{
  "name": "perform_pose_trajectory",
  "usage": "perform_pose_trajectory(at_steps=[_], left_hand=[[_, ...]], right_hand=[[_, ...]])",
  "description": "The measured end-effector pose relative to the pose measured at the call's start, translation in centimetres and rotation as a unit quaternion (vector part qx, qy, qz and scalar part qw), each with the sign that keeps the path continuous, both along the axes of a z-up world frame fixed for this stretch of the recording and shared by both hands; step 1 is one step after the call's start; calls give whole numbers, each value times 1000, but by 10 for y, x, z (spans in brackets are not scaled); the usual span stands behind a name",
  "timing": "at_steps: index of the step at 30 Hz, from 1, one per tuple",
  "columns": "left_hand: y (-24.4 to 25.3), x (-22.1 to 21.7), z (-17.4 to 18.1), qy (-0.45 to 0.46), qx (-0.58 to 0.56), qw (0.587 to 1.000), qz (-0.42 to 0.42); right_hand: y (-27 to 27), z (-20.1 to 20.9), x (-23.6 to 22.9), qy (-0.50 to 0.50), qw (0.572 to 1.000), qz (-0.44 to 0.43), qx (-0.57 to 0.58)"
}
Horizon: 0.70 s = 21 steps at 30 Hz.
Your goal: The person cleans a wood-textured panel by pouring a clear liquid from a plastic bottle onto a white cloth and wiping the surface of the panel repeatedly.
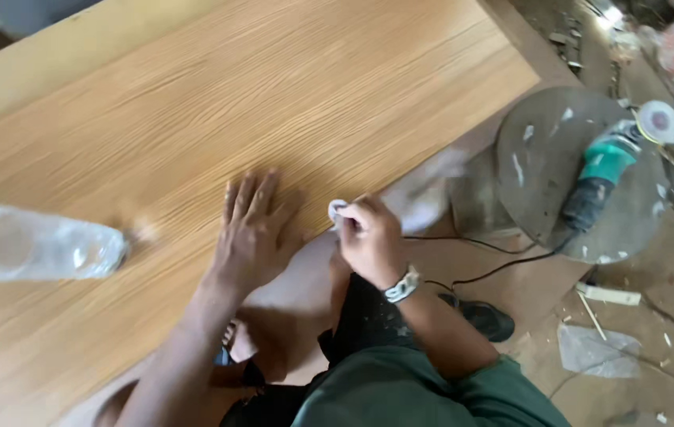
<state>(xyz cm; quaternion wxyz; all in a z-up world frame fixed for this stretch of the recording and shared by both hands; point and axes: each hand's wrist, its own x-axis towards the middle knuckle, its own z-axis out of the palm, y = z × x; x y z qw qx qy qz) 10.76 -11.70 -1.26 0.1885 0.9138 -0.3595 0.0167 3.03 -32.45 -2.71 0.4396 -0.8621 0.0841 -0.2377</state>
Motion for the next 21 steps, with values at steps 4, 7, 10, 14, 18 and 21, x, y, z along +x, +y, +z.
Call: perform_pose_trajectory(at_steps=[4,7,10,14,18,21], left_hand=[[-12,-10,25,25,48,998,24],[-12,-9,23,21,61,998,24],[-13,-10,20,10,76,997,25],[-7,-8,6,-85,3,996,-24],[-8,-7,10,-78,25,996,-32],[-12,-8,12,-102,20,994,-22]], right_hand=[[-35,-1,10,-36,986,-103,-122],[-121,-10,30,-40,978,-175,-110],[-279,-75,63,-50,932,-271,-234],[-317,-58,76,-92,912,-370,-152],[-237,-60,52,-119,935,-284,-174],[-158,-45,35,-117,945,-258,-163]])
